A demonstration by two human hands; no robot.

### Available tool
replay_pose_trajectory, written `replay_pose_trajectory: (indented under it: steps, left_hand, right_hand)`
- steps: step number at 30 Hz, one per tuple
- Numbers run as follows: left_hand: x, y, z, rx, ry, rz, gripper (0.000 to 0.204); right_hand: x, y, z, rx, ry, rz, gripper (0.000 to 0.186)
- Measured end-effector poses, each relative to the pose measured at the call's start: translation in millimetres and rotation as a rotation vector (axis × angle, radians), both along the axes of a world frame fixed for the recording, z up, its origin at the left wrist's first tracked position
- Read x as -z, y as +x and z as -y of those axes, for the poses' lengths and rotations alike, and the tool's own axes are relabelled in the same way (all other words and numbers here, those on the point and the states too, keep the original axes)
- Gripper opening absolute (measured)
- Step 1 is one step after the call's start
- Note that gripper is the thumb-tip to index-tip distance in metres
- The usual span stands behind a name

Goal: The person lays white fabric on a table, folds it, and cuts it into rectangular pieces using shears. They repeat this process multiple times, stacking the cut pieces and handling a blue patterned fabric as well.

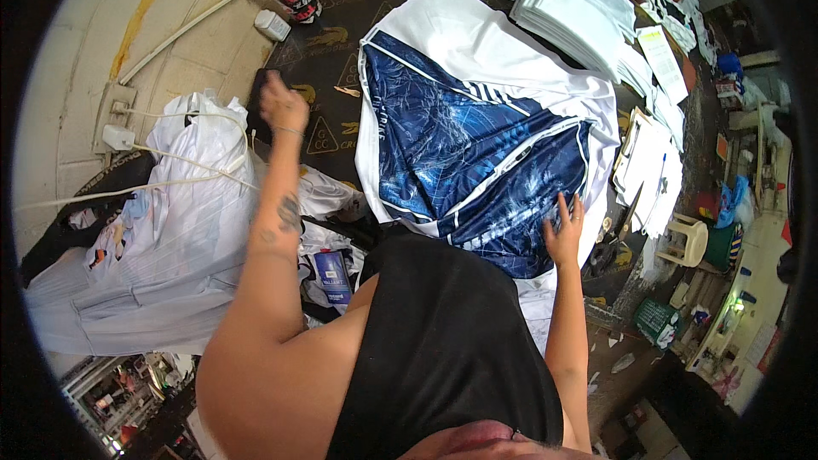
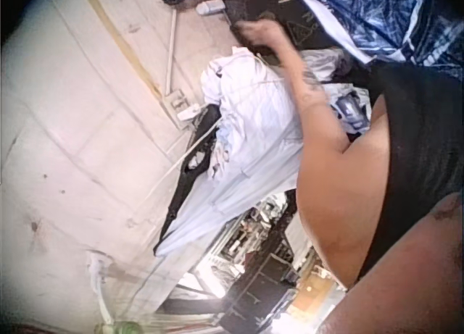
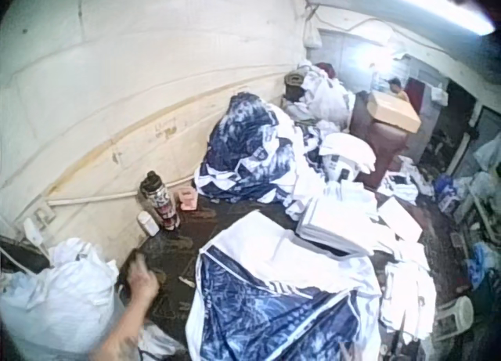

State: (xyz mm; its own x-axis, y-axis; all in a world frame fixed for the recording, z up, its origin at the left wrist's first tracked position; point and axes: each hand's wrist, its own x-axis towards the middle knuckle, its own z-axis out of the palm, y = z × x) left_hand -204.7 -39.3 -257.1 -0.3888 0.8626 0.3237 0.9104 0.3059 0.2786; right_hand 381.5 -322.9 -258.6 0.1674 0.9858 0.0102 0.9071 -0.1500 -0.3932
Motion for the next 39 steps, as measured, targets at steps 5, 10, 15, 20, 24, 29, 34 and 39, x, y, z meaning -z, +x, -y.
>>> replay_pose_trajectory:
  steps: [5,10,15,20,24,29,34,39]
  left_hand:
    - [-7,140,107,0.711,-0.398,0.052,0.059]
    - [6,90,133,0.155,-0.587,-0.184,0.077]
    - [15,182,73,0.329,-0.962,0.243,0.089]
    - [11,254,-50,0.932,-0.472,0.098,0.075]
    - [17,222,4,0.825,-0.222,0.166,0.065]
    - [26,134,150,0.208,-0.641,0.010,0.088]
    - [18,182,116,0.275,-0.925,0.219,0.080]
    - [-1,197,-101,0.667,-0.568,0.111,0.084]
  right_hand:
    - [9,-33,67,-0.024,-0.061,0.120,0.077]
    - [-23,-54,149,0.210,-0.154,-0.066,0.055]
    - [-17,-84,39,-0.180,0.024,-0.233,0.052]
    - [15,-92,-106,-0.358,0.033,-0.063,0.071]
    - [15,-49,-69,-0.027,-0.079,0.243,0.074]
    - [-4,-29,90,0.249,-0.223,0.143,0.080]
    - [18,-44,59,-0.337,-0.296,0.275,0.102]
    - [-8,76,-137,-0.461,-0.217,0.061,0.077]
